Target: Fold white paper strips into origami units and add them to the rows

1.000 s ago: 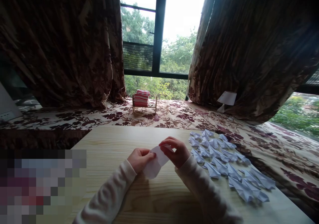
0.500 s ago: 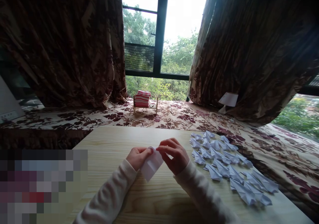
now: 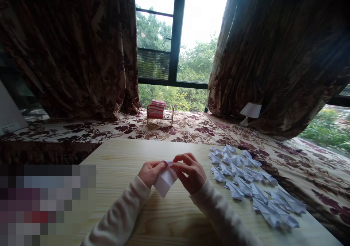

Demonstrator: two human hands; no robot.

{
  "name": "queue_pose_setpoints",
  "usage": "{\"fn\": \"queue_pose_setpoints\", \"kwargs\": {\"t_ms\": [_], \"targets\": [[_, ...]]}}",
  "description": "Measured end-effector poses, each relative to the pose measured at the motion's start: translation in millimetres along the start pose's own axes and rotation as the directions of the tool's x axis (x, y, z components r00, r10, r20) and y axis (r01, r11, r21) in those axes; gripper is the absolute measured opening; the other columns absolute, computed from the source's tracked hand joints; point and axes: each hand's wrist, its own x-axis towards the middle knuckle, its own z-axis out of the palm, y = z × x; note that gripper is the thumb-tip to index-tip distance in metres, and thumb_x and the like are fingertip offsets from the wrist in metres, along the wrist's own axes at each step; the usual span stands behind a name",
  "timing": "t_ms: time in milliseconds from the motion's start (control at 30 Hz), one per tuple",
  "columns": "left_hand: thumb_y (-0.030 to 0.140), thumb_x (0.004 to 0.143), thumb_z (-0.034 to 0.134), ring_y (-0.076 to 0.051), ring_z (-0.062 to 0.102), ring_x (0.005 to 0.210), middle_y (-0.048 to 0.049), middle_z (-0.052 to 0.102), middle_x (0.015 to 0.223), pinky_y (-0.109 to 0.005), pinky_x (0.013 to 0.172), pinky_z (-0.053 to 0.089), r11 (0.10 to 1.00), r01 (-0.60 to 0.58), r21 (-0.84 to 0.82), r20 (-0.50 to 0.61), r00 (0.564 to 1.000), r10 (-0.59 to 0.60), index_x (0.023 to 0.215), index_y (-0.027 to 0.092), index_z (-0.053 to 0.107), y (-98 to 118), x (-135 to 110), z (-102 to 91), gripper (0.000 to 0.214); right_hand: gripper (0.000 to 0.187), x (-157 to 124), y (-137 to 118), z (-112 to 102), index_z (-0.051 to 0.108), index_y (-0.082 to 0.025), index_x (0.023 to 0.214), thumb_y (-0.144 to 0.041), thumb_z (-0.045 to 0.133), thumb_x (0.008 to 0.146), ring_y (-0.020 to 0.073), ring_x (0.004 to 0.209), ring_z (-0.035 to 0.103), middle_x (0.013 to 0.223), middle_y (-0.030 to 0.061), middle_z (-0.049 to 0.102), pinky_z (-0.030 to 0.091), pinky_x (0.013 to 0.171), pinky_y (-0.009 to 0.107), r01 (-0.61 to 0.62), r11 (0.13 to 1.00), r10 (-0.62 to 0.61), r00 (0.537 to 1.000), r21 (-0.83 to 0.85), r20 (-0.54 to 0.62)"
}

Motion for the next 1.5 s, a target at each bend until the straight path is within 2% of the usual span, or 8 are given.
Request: {"fn": "queue_pose_setpoints", "kwargs": {"t_ms": [200, 567, 800, 967, 1233, 1400, 1467, 1500], "targets": [[0.027, 0.049, 0.072, -0.010, 0.051, 0.048, -0.0039, 0.065, 0.055, -0.021, 0.050, 0.035, 0.990, 0.065, -0.126, 0.099, 0.994, -0.053, 0.069, 0.010, 0.070, -1.8, -0.3, 1.8, 0.027, 0.022, 1.3, 1.0, -1.9, 0.065, -0.025, 0.088, -0.014, 0.048, 0.079, 0.0197, 0.082, 0.046, 0.089, 0.0055, 0.058, 0.043, 0.070, 0.033, 0.002, 1.000, -0.002, 1.000, -0.002, 0.012], [0.023, 0.050, 0.067, -0.009, 0.048, 0.041, -0.0026, 0.061, 0.047, -0.020, 0.042, 0.031, 0.981, 0.108, -0.162, 0.088, 0.992, -0.095, 0.064, 0.007, 0.068, 0.9, -2.6, 3.6, 0.021, 0.022, 1.8, 3.2, -6.2, 0.066, -0.024, 0.086, -0.014, 0.047, 0.079, 0.0199, 0.084, 0.045, 0.093, 0.0061, 0.056, 0.043, 0.072, 0.034, 0.016, 1.000, -0.016, 1.000, -0.022, 0.014], [0.045, 0.063, 0.064, -0.011, 0.052, 0.043, -0.0050, 0.062, 0.049, -0.021, 0.044, 0.035, 0.972, 0.122, -0.199, 0.049, 0.992, -0.114, 0.060, 0.007, 0.064, -1.2, -1.7, 5.8, 0.038, 0.025, 1.9, 3.4, -6.1, 0.067, -0.027, 0.086, -0.015, 0.046, 0.080, 0.0213, 0.088, 0.044, 0.097, 0.0060, 0.055, 0.041, 0.075, 0.037, 0.050, 0.997, -0.047, 0.998, -0.055, 0.044], [0.038, 0.050, 0.074, -0.011, 0.052, 0.043, -0.0042, 0.062, 0.048, -0.021, 0.045, 0.037, 0.967, 0.106, -0.230, -0.038, 0.992, -0.118, 0.057, 0.007, 0.065, 0.0, -2.6, 10.5, 0.033, 0.025, 1.6, 3.7, -5.8, 0.067, -0.029, 0.087, -0.014, 0.049, 0.078, 0.0222, 0.091, 0.044, 0.101, 0.0058, 0.054, 0.041, 0.076, 0.038, 0.062, 0.996, -0.059, 0.997, -0.057, 0.041], [0.031, 0.050, 0.073, -0.011, 0.052, 0.045, -0.0051, 0.063, 0.050, -0.022, 0.047, 0.038, 0.975, 0.011, -0.221, -0.121, 0.992, -0.038, 0.060, 0.007, 0.067, -5.1, 0.3, 9.0, 0.027, 0.027, 2.8, 4.0, -3.2, 0.069, -0.030, 0.082, -0.012, 0.050, 0.075, 0.0231, 0.095, 0.044, 0.103, 0.0056, 0.053, 0.040, 0.078, 0.039, 0.057, 0.998, -0.057, 0.998, -0.021, 0.005], [0.036, 0.054, 0.072, -0.010, 0.050, 0.047, -0.0035, 0.063, 0.052, -0.021, 0.046, 0.037, 0.985, -0.121, -0.123, -0.261, 0.962, 0.085, 0.067, 0.008, 0.069, -5.0, 1.3, 6.0, 0.031, 0.029, 2.9, 7.9, -7.2, 0.064, -0.025, 0.096, -0.015, 0.052, 0.072, 0.0228, 0.101, 0.047, 0.109, 0.0069, 0.051, 0.040, 0.083, 0.038, -0.167, 0.932, 0.194, 0.980, 0.321, -0.054], [0.037, 0.054, 0.072, -0.009, 0.048, 0.047, -0.0018, 0.062, 0.050, -0.020, 0.045, 0.036, 0.980, -0.171, -0.100, -0.306, 0.943, 0.134, 0.068, 0.009, 0.070, -4.3, 0.9, 7.2, 0.032, 0.033, 5.0, 10.8, -7.9, 0.058, -0.022, 0.106, -0.029, 0.053, 0.074, 0.0237, 0.099, 0.050, 0.110, 0.0090, 0.053, 0.043, 0.079, 0.037, -0.372, 0.779, 0.440, 0.898, 0.505, -0.018], [0.038, 0.054, 0.072, -0.009, 0.047, 0.046, -0.0010, 0.061, 0.049, -0.020, 0.044, 0.035, 0.976, -0.202, -0.086, -0.319, 0.933, 0.165, 0.069, 0.010, 0.070, -3.7, 0.3, 8.7, 0.032, 0.037, 6.2, 12.2, -6.6, 0.056, -0.021, 0.108, -0.036, 0.053, 0.075, 0.0238, 0.096, 0.053, 0.107, 0.0097, 0.055, 0.044, 0.074, 0.036, -0.477, 0.661, 0.571, 0.820, 0.580, 0.024]]}}
